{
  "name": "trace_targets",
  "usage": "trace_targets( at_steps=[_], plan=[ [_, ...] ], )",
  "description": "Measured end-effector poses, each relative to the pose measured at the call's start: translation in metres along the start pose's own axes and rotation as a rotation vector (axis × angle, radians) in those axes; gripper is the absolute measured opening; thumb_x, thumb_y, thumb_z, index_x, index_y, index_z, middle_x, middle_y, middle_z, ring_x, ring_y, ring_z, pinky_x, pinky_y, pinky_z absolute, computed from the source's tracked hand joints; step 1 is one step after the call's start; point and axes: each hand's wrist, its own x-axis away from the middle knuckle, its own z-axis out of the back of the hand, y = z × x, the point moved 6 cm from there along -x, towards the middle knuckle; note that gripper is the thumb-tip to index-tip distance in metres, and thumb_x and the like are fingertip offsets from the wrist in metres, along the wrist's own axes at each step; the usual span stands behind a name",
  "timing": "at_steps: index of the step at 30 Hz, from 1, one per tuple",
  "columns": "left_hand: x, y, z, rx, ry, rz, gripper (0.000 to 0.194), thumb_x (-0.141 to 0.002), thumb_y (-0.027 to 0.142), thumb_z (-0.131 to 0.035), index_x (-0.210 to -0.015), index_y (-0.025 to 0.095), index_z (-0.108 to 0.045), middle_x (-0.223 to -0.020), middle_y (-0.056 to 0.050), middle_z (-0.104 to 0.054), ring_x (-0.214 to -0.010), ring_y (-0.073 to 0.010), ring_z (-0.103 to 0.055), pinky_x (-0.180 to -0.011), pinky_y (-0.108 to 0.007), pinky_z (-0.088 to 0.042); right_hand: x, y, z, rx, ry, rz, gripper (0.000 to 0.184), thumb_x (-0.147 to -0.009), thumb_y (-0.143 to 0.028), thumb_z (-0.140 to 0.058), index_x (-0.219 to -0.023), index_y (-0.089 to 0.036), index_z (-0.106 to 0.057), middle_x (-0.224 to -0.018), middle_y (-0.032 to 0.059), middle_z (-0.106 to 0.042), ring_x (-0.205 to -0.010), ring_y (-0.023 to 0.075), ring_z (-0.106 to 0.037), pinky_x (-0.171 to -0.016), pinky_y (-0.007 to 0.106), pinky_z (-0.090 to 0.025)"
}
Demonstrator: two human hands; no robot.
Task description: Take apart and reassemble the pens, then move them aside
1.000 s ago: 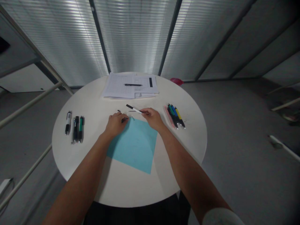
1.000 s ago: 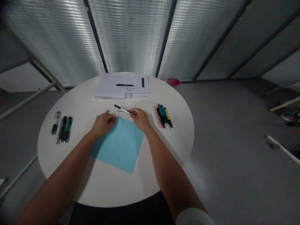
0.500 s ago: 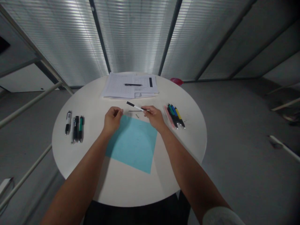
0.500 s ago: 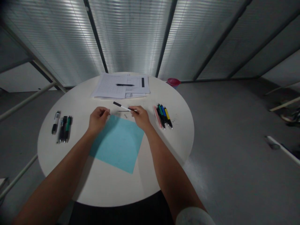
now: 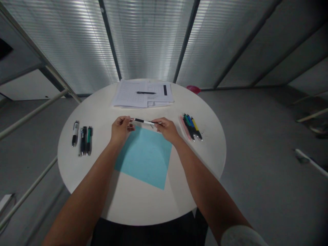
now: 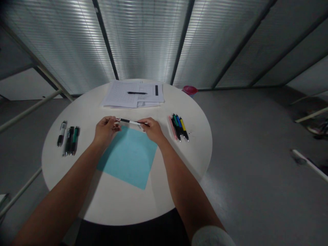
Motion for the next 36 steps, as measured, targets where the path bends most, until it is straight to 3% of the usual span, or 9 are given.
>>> trace_targets(
  at_steps=[13,19,27,36],
  plan=[
    [0.001,0.002,0.0,-0.084,0.009,0.011,0.027,-0.074,0.038,-0.071,-0.084,0.018,-0.055,-0.084,-0.002,-0.066,-0.051,-0.0088,-0.058,-0.046,-0.024,-0.049,0.0,0.001,-0.002,0.043,-0.021,0.05,0.021,-0.08,-0.027,-0.06,-0.096,-0.021,-0.073,-0.09,0.003,-0.063,-0.06,0.0092,-0.057,-0.059,0.026,-0.049],
    [-0.001,-0.004,0.001,-0.172,0.009,0.006,0.029,-0.073,0.039,-0.071,-0.083,0.018,-0.055,-0.068,0.002,-0.06,-0.05,-0.0103,-0.058,-0.044,-0.023,-0.048,0.0,0.001,-0.001,0.002,-0.009,0.014,0.023,-0.08,-0.031,-0.06,-0.096,-0.021,-0.072,-0.083,0.0016,-0.064,-0.056,0.0088,-0.056,-0.054,0.024,-0.046],
    [-0.002,-0.006,0.001,-0.185,-0.025,0.004,0.031,-0.071,0.041,-0.073,-0.082,0.018,-0.055,-0.063,0.003,-0.056,-0.05,-0.0108,-0.057,-0.044,-0.024,-0.047,-0.001,0.001,0.001,-0.008,0.01,-0.008,0.026,-0.079,-0.034,-0.06,-0.097,-0.019,-0.071,-0.081,0.0014,-0.064,-0.053,0.0082,-0.055,-0.055,0.025,-0.047],
    [-0.002,-0.005,0.003,-0.167,-0.003,0.007,0.032,-0.07,0.04,-0.075,-0.076,0.018,-0.052,-0.058,0.004,-0.055,-0.049,-0.0118,-0.056,-0.043,-0.024,-0.046,0.0,0.003,-0.005,0.132,-0.033,0.065,0.027,-0.076,-0.03,-0.065,-0.102,-0.021,-0.069,-0.089,0.0024,-0.067,-0.066,0.0113,-0.057,-0.06,0.025,-0.046]
  ],
)
